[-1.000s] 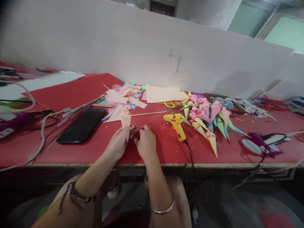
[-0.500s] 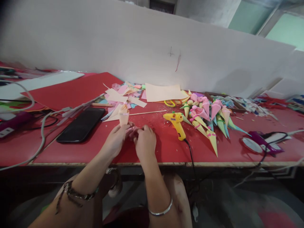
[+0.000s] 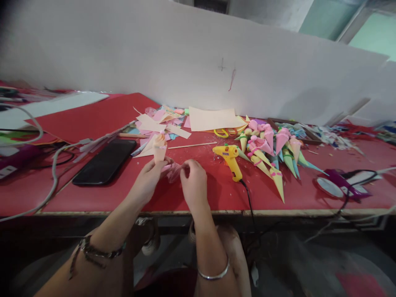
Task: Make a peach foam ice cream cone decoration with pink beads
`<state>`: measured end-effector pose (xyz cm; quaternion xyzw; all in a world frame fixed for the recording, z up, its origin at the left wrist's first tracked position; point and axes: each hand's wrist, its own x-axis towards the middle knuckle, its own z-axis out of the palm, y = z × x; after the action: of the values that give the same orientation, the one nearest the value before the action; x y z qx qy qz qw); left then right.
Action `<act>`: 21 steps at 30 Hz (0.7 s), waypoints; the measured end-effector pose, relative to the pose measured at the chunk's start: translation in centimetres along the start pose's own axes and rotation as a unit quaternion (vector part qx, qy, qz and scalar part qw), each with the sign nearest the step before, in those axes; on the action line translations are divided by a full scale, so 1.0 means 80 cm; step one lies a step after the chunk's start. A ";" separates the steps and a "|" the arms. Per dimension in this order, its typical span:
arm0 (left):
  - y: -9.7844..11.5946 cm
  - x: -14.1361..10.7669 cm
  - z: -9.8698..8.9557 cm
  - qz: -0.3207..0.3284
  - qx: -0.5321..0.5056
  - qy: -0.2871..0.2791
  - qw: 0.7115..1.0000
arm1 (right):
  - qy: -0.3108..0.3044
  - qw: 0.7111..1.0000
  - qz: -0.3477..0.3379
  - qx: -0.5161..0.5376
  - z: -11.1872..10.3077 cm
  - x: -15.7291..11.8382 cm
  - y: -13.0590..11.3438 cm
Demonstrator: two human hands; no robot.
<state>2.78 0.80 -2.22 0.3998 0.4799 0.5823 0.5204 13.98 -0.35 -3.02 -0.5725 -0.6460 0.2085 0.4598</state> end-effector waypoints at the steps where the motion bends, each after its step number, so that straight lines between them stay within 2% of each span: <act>1: 0.001 -0.001 0.000 0.000 0.010 0.006 1.000 | 0.022 0.999 0.004 0.039 -0.002 0.001 0.001; 4: 0.001 -0.003 0.001 0.004 0.048 0.023 0.999 | 0.054 0.985 0.025 0.159 -0.007 0.002 0.001; 9: 0.004 -0.007 0.004 0.006 0.049 0.022 0.999 | 0.026 0.942 0.087 0.322 -0.005 0.002 -0.006; 13: 0.012 -0.012 0.008 -0.029 -0.033 -0.050 0.998 | 0.056 0.916 0.098 0.384 -0.004 0.000 -0.012; 16: 0.018 -0.015 0.009 -0.056 -0.103 -0.119 0.986 | 0.093 0.910 0.102 0.391 -0.006 0.001 -0.012; 21: 0.024 -0.018 0.010 -0.098 -0.182 -0.182 0.961 | 0.104 0.907 0.093 0.397 -0.004 0.002 -0.009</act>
<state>3.35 -0.47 -0.10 0.3486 0.2997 0.5229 0.7178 13.88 -0.46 -2.21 -0.4191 -0.4021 0.4288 0.6920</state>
